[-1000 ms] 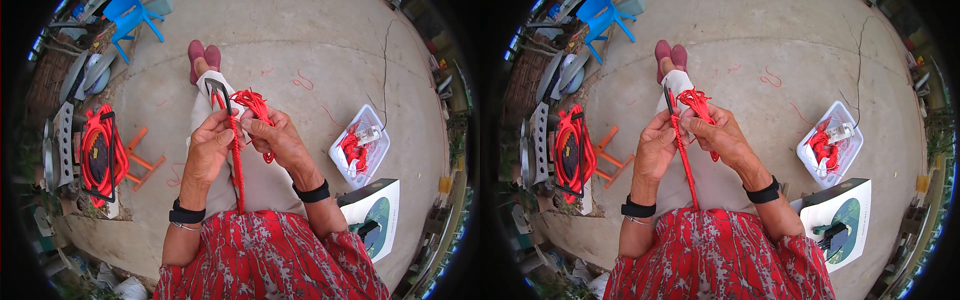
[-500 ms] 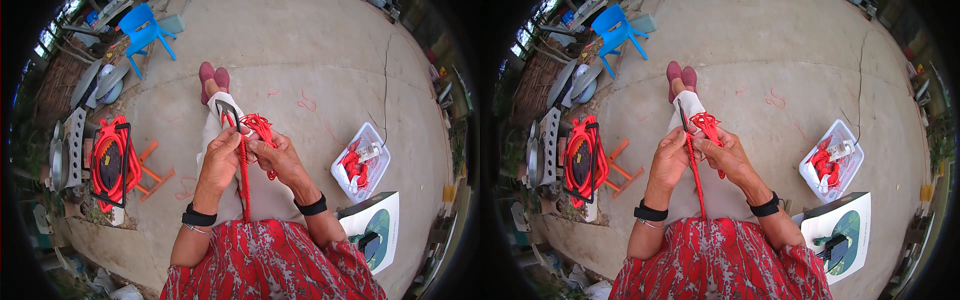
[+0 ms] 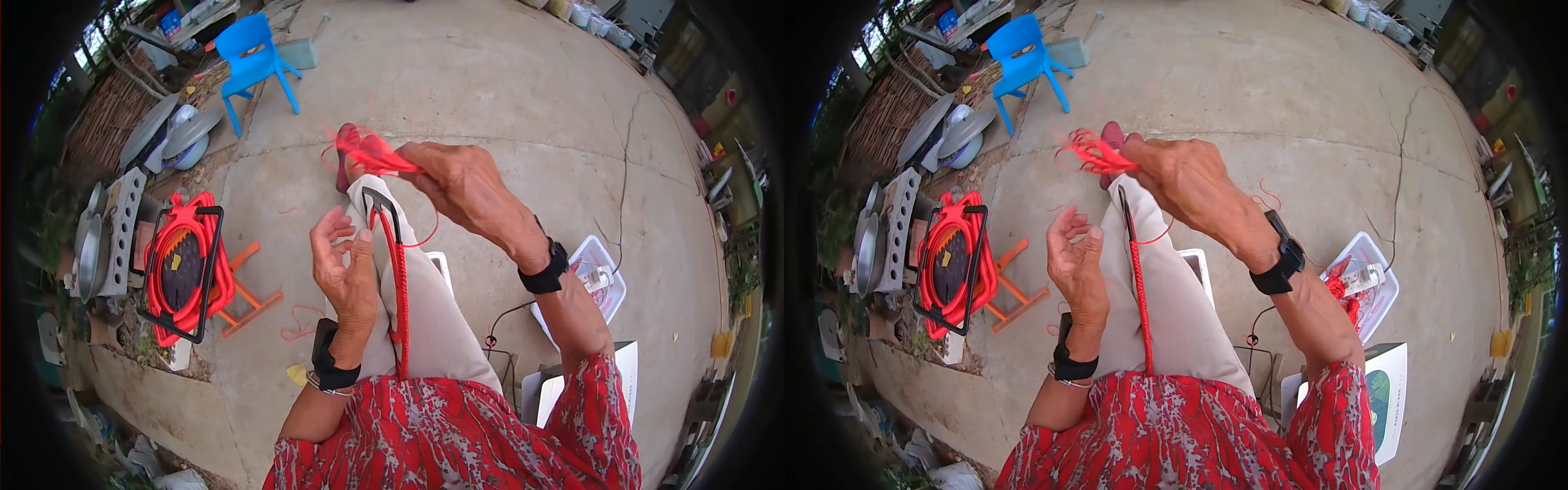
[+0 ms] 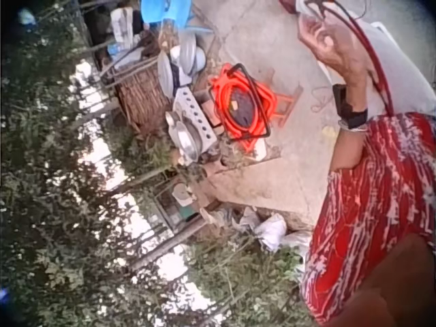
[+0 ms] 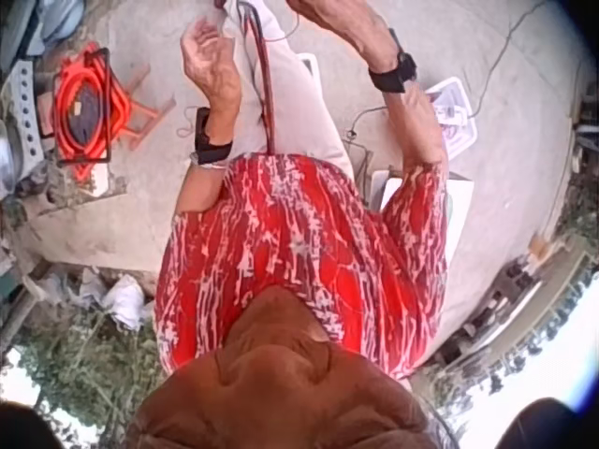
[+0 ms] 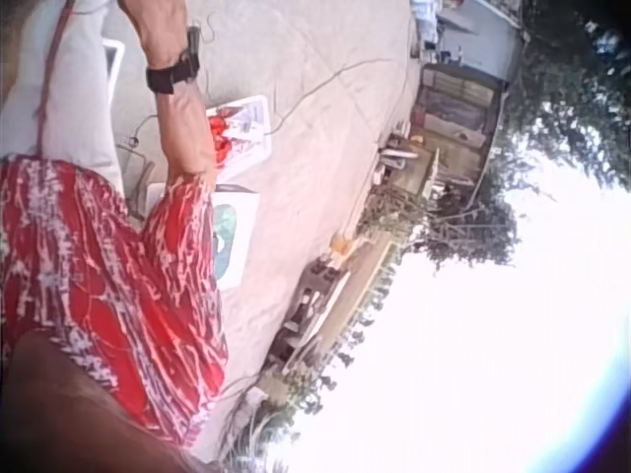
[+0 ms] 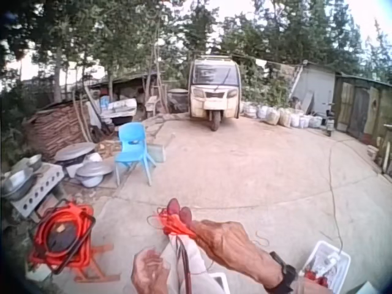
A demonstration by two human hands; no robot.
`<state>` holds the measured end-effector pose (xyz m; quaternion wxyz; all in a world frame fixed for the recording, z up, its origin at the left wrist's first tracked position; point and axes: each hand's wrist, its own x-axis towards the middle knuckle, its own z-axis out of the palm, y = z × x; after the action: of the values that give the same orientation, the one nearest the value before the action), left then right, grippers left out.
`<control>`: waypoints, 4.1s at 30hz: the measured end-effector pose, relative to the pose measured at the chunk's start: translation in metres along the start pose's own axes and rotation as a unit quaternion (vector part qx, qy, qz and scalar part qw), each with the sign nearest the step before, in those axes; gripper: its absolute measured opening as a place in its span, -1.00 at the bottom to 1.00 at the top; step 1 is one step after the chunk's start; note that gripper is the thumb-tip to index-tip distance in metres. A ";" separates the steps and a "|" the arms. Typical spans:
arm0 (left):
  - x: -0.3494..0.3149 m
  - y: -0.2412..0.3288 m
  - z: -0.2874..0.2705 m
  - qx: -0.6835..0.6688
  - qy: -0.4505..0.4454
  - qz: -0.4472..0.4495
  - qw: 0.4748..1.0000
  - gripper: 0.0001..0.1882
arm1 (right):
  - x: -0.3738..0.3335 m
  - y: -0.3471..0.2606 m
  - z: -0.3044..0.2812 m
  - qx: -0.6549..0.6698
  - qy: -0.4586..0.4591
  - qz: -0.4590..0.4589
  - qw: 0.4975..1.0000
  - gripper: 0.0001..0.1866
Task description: The person is weaving red plastic cord around a black and red furniture frame.
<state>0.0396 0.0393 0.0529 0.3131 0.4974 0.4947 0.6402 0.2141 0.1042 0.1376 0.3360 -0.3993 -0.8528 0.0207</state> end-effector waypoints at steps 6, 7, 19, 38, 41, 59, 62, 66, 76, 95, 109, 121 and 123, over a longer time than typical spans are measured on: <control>0.024 0.021 -0.004 0.250 0.029 0.267 0.930 -0.61 | 0.020 -0.014 0.030 -0.157 -0.156 -0.125 0.967 -0.79; 0.028 0.019 -0.004 0.256 -0.003 0.265 0.930 -0.64 | 0.019 -0.012 0.032 -0.173 -0.166 -0.116 0.964 -0.77; 0.015 -0.023 0.009 -0.100 -0.065 -0.135 0.984 -0.79 | 0.002 -0.004 0.000 0.111 0.001 -0.011 0.994 -0.74; 0.016 -0.008 0.001 -0.042 -0.201 -0.254 0.945 -0.81 | -0.060 0.003 0.054 0.294 -0.039 0.097 0.950 -0.67; 0.021 -0.005 -0.004 -0.004 -0.236 -0.199 0.951 -0.81 | -0.054 0.001 0.049 0.176 -0.031 0.019 0.984 -0.69; -0.008 0.001 -0.008 -0.123 -0.216 -0.211 0.945 -0.71 | -0.051 -0.035 -0.020 0.541 0.150 0.158 0.812 -0.71; -0.008 0.000 -0.008 -0.193 -0.230 -0.152 0.942 -0.62 | -0.044 -0.091 -0.028 0.588 0.090 0.119 0.795 -0.70; -0.014 -0.026 0.000 -0.228 -0.224 -0.220 0.922 -0.49 | -0.053 -0.167 -0.005 0.725 -0.096 0.077 0.677 -0.74; -0.019 -0.014 -0.009 -0.212 -0.192 -0.196 0.938 -0.57 | -0.090 -0.181 0.037 0.743 -0.156 0.156 0.632 -0.85; 0.014 0.010 -0.014 -0.157 -0.097 -0.241 0.953 -0.65 | 0.008 -0.032 -0.008 0.473 0.126 0.181 0.853 -0.73; 0.025 -0.005 -0.011 -0.155 -0.123 -0.313 0.929 -0.70 | -0.054 -0.007 0.086 0.385 -0.043 0.325 0.863 -0.84; 0.017 -0.014 0.001 -0.127 -0.033 -0.223 0.966 -0.75 | -0.047 -0.020 0.076 0.158 -0.002 0.056 0.986 -0.91; 0.021 -0.016 0.000 -0.134 -0.018 -0.254 0.958 -0.74 | -0.049 -0.016 0.069 0.257 -0.065 0.126 0.956 -0.86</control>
<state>0.0321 0.0634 0.0443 0.5384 0.3205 0.5082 0.5909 0.1850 0.0754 0.0621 0.3659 -0.4017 -0.7814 0.3070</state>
